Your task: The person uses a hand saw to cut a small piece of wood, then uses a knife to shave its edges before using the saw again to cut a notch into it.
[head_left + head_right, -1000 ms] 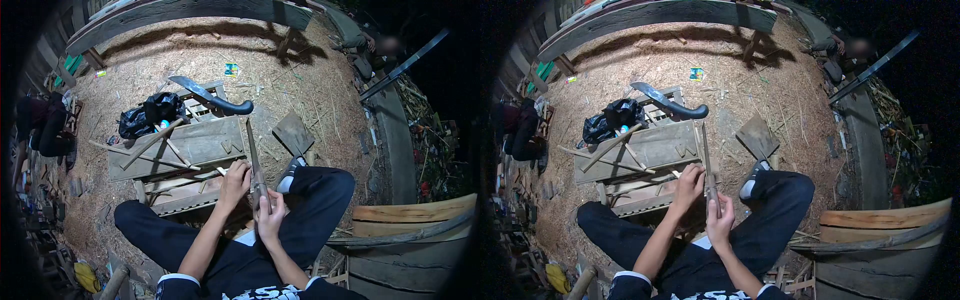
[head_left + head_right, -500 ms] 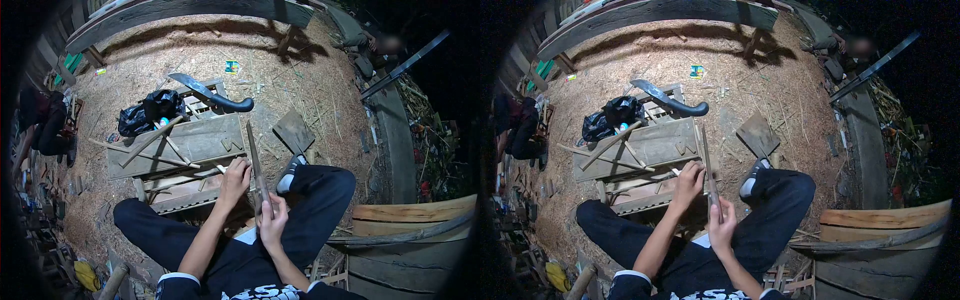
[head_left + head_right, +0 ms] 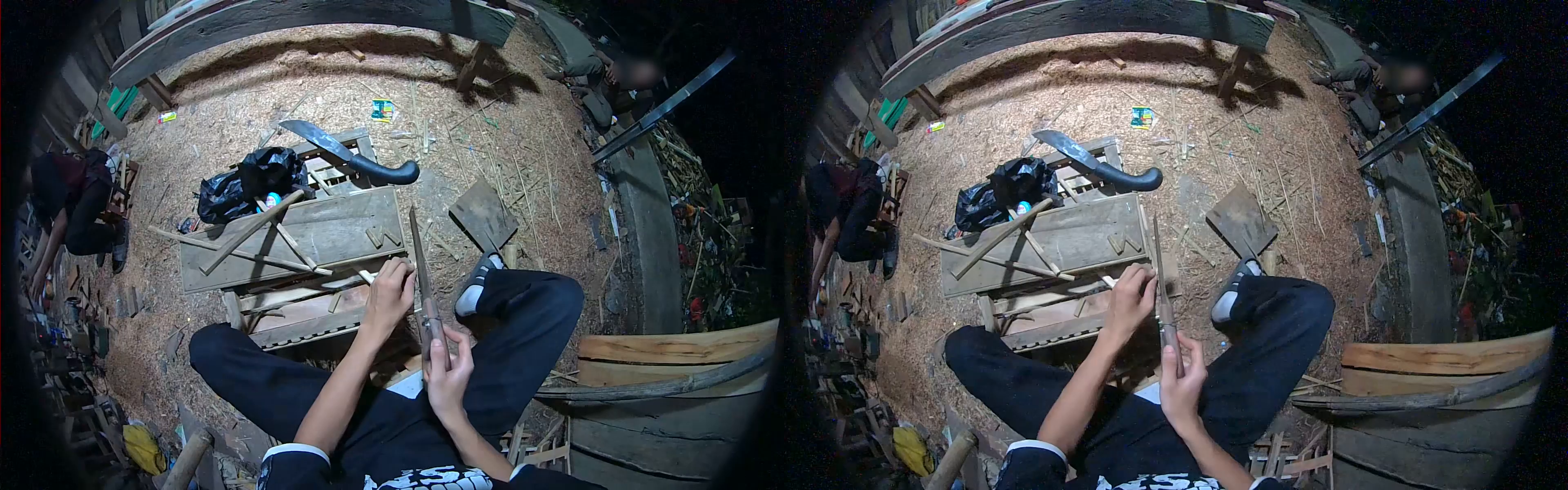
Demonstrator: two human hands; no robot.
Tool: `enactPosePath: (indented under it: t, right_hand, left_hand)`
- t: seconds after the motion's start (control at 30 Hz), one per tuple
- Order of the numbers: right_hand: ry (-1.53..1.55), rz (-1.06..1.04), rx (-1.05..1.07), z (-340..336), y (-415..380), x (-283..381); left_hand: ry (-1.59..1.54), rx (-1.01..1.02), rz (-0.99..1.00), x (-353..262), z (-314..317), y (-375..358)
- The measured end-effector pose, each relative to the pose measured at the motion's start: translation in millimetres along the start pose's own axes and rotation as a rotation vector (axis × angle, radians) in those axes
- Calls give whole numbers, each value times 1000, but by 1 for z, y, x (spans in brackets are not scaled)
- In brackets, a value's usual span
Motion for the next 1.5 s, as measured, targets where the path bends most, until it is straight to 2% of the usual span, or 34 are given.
enactPosePath:
  t: [0.13,0.3,0.4,0.5,0.53,0.57,0.63,0.7,0.77,0.83,0.9,0.97,1.03,1.07,1.2,1.3,1.33,1.5]
  right_hand:
    - [42,-56,-13,16,30,-7]
    - [17,4,-15,6,4,-1]
    - [-39,-76,-18,13,28,-9]
    - [9,-87,-45,8,9,-6]
    - [-20,12,-42,4,0,-2]
    - [-23,8,-41,5,7,-5]
    - [-41,-115,-32,13,23,-6]
    - [-15,-79,-23,16,22,0]
    - [62,83,-29,8,6,7]
    - [10,83,-28,4,5,3]
    - [30,-79,-50,11,24,-8]
    - [56,-16,-17,13,27,-8]
    - [-75,-244,-8,11,17,2]
    - [-9,-113,-9,7,2,3]
    - [32,-79,-23,8,12,0]
    - [51,54,-32,9,7,10]
    - [31,-60,-51,5,2,3]
    - [68,-41,-40,8,7,-2]
  left_hand:
    - [-14,8,-4,0,2,-3]
    - [-8,1,-15,0,1,1]
    - [-17,-8,-10,0,3,-5]
    - [-9,-6,-21,0,0,-4]
    - [-16,-11,-23,1,2,-2]
    - [-19,-15,-22,3,4,-1]
    - [-19,-1,-14,2,3,-3]
    - [-27,-4,-13,0,2,-4]
    - [-16,-21,-7,0,1,-3]
    - [-25,-11,-11,0,2,0]
    - [-8,4,-25,-1,2,-3]
    - [-15,5,-18,-3,-1,-4]
    - [-10,1,-24,-3,0,-2]
    - [-12,-2,-19,-2,0,-1]
    - [-16,17,-38,1,3,-5]
    - [-15,-16,-8,0,3,-3]
    - [-14,-7,-19,1,3,-2]
    - [-22,15,-42,-1,2,-5]
Point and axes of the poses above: each hand's wrist, its own y-axis towards the middle knuckle, its own z-axis out of the palm, x = y × z, the point moved 3 cm from there along y, towards the middle knuckle, and after that the axes turned 10 degrees about y, right-handed, at the moved point
